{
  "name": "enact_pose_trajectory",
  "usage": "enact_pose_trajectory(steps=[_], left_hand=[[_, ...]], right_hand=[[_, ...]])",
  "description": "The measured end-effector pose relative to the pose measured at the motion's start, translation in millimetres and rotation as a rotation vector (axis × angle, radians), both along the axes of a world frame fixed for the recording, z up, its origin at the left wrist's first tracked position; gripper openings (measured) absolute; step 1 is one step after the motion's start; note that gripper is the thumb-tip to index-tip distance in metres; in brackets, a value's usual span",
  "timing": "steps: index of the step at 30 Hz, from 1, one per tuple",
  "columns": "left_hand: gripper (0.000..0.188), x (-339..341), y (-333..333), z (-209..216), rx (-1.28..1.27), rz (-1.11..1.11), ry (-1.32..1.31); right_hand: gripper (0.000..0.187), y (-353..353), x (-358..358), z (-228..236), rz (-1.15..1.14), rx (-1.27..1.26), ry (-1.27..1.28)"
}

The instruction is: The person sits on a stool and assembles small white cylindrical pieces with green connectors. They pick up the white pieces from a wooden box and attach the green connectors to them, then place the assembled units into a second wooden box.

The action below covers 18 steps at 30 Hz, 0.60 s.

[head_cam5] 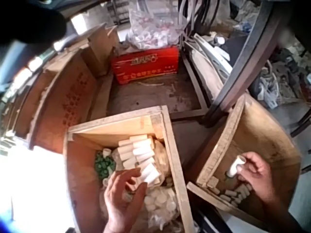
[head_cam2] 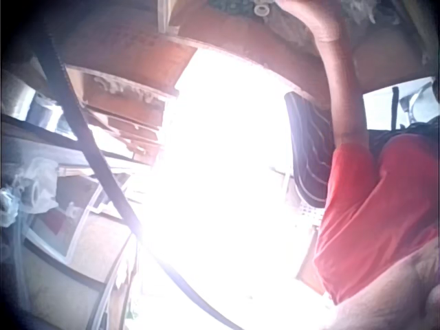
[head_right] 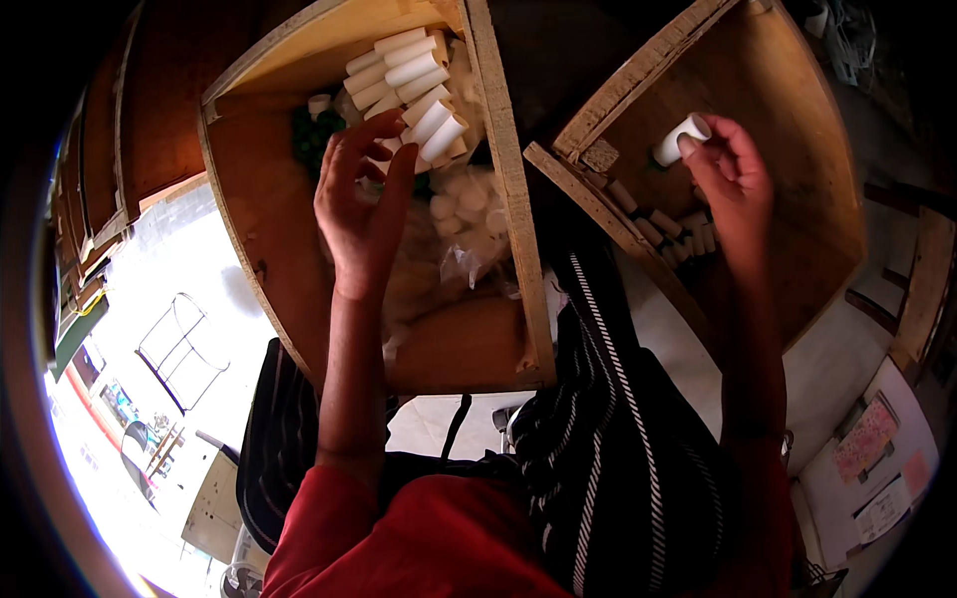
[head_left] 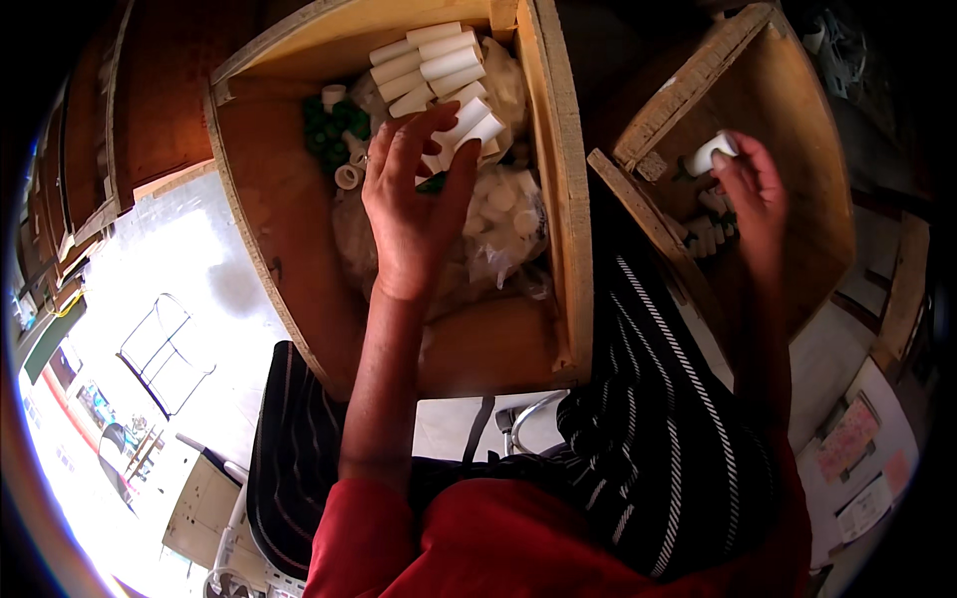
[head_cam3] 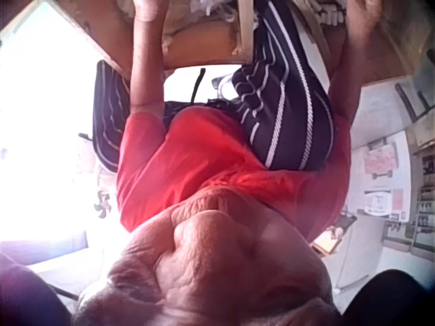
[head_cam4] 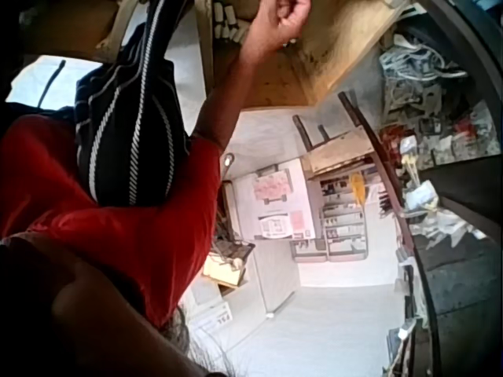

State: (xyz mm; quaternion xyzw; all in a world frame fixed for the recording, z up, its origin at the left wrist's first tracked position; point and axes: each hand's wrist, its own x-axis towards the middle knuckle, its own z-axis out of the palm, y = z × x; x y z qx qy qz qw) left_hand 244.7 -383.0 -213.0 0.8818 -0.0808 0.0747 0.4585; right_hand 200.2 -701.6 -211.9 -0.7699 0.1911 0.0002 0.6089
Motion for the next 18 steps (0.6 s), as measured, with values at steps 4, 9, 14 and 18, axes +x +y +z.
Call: enact_pose_trajectory(steps=[4, 9, 14, 18], left_hand=[[0.03, -13, -17, 28, -0.214, -0.112, 0.032], [0.054, -25, -41, 49, -0.312, -0.354, 0.069], [0.047, -35, -42, 53, -0.454, -0.346, 0.331], [0.039, -29, -26, 45, -0.414, -0.291, 0.295]], right_hand=[[0.027, 39, 7, 55, -0.002, 0.186, -0.07], [0.034, 80, 0, 80, 0.157, 0.451, -0.011], [0.032, 99, -4, 71, 0.179, 0.567, -0.042], [0.031, 89, -3, 65, 0.054, 0.586, -0.12]])
